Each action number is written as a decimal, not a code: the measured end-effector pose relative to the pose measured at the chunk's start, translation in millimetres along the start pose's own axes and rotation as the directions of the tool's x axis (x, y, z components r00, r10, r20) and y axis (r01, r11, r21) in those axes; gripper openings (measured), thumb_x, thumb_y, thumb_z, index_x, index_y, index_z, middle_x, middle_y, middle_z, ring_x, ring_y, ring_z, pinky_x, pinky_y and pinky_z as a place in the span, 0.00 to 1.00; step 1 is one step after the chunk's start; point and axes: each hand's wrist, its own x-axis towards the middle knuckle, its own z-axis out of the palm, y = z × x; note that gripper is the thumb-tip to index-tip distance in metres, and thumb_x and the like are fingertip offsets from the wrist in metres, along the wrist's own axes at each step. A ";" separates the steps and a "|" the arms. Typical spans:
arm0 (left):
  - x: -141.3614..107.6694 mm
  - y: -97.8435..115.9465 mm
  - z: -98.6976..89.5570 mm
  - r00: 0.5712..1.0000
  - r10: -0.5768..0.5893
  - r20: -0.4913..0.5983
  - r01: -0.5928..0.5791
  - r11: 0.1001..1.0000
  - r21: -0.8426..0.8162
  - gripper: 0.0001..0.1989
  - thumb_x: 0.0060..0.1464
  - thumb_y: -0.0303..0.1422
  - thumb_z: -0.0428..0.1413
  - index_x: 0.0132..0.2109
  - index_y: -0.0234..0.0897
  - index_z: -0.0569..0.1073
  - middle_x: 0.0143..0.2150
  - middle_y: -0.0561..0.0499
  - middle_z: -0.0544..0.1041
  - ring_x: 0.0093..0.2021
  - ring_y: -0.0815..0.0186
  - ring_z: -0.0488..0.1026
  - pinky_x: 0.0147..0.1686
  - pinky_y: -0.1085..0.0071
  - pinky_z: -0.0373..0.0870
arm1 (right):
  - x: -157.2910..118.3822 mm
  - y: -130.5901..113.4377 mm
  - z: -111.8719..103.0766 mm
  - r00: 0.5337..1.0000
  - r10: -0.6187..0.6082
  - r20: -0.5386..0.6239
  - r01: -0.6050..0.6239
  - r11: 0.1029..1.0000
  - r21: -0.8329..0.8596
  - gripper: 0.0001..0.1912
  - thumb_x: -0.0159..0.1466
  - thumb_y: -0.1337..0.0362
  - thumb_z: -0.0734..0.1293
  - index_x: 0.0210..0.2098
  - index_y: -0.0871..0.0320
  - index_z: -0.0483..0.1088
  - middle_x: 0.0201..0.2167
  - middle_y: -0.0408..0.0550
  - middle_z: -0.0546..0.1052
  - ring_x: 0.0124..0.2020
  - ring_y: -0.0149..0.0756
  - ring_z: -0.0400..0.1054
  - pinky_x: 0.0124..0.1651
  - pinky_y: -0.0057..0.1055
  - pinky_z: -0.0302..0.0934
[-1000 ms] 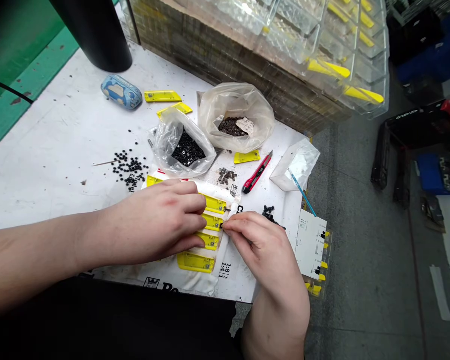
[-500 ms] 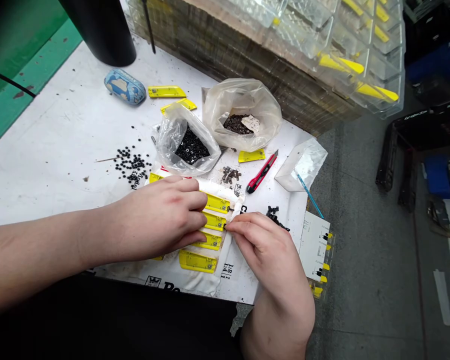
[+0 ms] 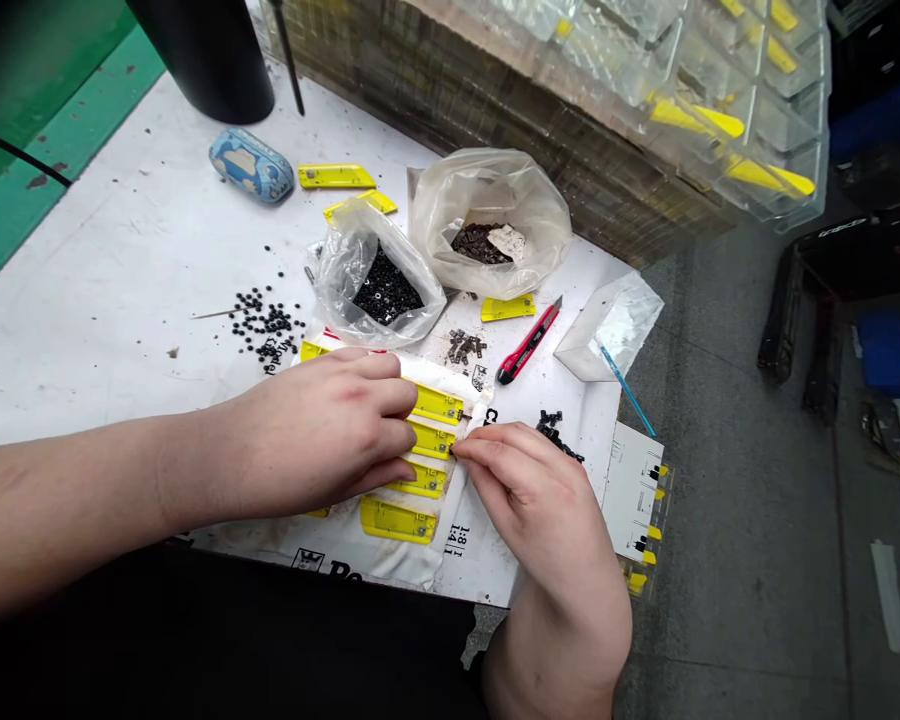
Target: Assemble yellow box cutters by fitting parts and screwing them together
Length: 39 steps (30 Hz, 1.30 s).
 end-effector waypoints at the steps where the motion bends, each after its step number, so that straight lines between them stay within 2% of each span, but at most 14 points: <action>1: -0.1 0.1 0.0 1.000 0.000 -0.004 0.000 1.000 0.001 0.16 0.70 0.46 0.62 0.37 0.41 0.84 0.41 0.46 0.79 0.45 0.53 0.71 0.43 0.57 0.63 | 0.1 0.1 0.2 1.000 0.012 0.000 -0.012 1.000 0.003 0.08 0.75 0.68 0.70 0.50 0.51 0.81 0.49 0.43 0.85 0.48 0.34 0.81 0.52 0.31 0.75; 13: -0.4 0.0 2.0 0.998 0.016 -0.060 -0.015 1.000 0.014 0.17 0.69 0.46 0.63 0.37 0.39 0.84 0.41 0.45 0.80 0.45 0.54 0.72 0.44 0.57 0.64 | 2.1 -3.9 1.9 1.000 0.029 0.000 -0.029 0.999 0.028 0.05 0.75 0.65 0.70 0.48 0.51 0.79 0.47 0.44 0.84 0.45 0.36 0.80 0.49 0.33 0.74; 23: -0.2 1.3 0.6 0.999 0.009 -0.036 -0.008 1.000 0.011 0.17 0.70 0.45 0.63 0.37 0.39 0.84 0.41 0.45 0.80 0.45 0.53 0.72 0.43 0.56 0.63 | 2.2 -9.2 0.4 0.996 0.084 0.018 -0.084 0.996 -0.021 0.04 0.75 0.64 0.71 0.45 0.51 0.80 0.43 0.42 0.84 0.42 0.35 0.79 0.45 0.33 0.71; 28: -0.1 1.6 1.4 1.000 0.005 -0.022 -0.004 1.000 0.012 0.17 0.70 0.45 0.62 0.37 0.39 0.84 0.41 0.45 0.80 0.45 0.53 0.72 0.44 0.56 0.64 | -0.1 -11.1 0.3 0.994 0.100 0.049 -0.096 0.992 -0.078 0.05 0.75 0.62 0.72 0.41 0.51 0.80 0.41 0.43 0.84 0.41 0.38 0.78 0.43 0.36 0.70; 32: 0.2 1.4 2.1 0.999 0.017 -0.034 -0.016 1.000 0.021 0.17 0.70 0.45 0.61 0.37 0.40 0.84 0.40 0.45 0.80 0.45 0.52 0.72 0.46 0.55 0.64 | -5.2 -11.8 -1.9 0.993 0.112 0.046 -0.106 0.987 -0.117 0.06 0.76 0.59 0.71 0.46 0.50 0.82 0.44 0.44 0.84 0.44 0.40 0.79 0.47 0.39 0.72; 35: -0.3 1.6 1.5 0.999 0.015 -0.029 -0.014 1.000 0.019 0.17 0.70 0.45 0.61 0.36 0.40 0.84 0.40 0.45 0.80 0.45 0.53 0.72 0.46 0.55 0.64 | -15.9 -10.3 -8.4 0.988 0.155 0.005 -0.153 0.980 -0.126 0.11 0.77 0.57 0.70 0.54 0.50 0.82 0.48 0.46 0.85 0.47 0.43 0.80 0.50 0.41 0.73; 37: -0.7 1.8 1.0 0.999 0.021 -0.038 -0.020 1.000 0.017 0.17 0.70 0.45 0.62 0.36 0.39 0.84 0.40 0.45 0.80 0.44 0.53 0.72 0.45 0.56 0.64 | -26.7 -6.9 -13.9 0.969 0.234 -0.079 -0.243 0.960 -0.139 0.13 0.76 0.55 0.70 0.56 0.50 0.81 0.48 0.46 0.86 0.44 0.42 0.80 0.47 0.41 0.73; 39: -1.1 1.9 0.9 0.998 0.031 -0.046 -0.030 0.999 0.023 0.17 0.70 0.45 0.62 0.36 0.39 0.84 0.40 0.45 0.80 0.44 0.53 0.72 0.45 0.57 0.64 | -38.2 -1.7 -18.1 0.930 0.321 -0.178 -0.348 0.924 -0.156 0.13 0.76 0.54 0.71 0.54 0.50 0.82 0.45 0.46 0.86 0.40 0.41 0.79 0.42 0.40 0.71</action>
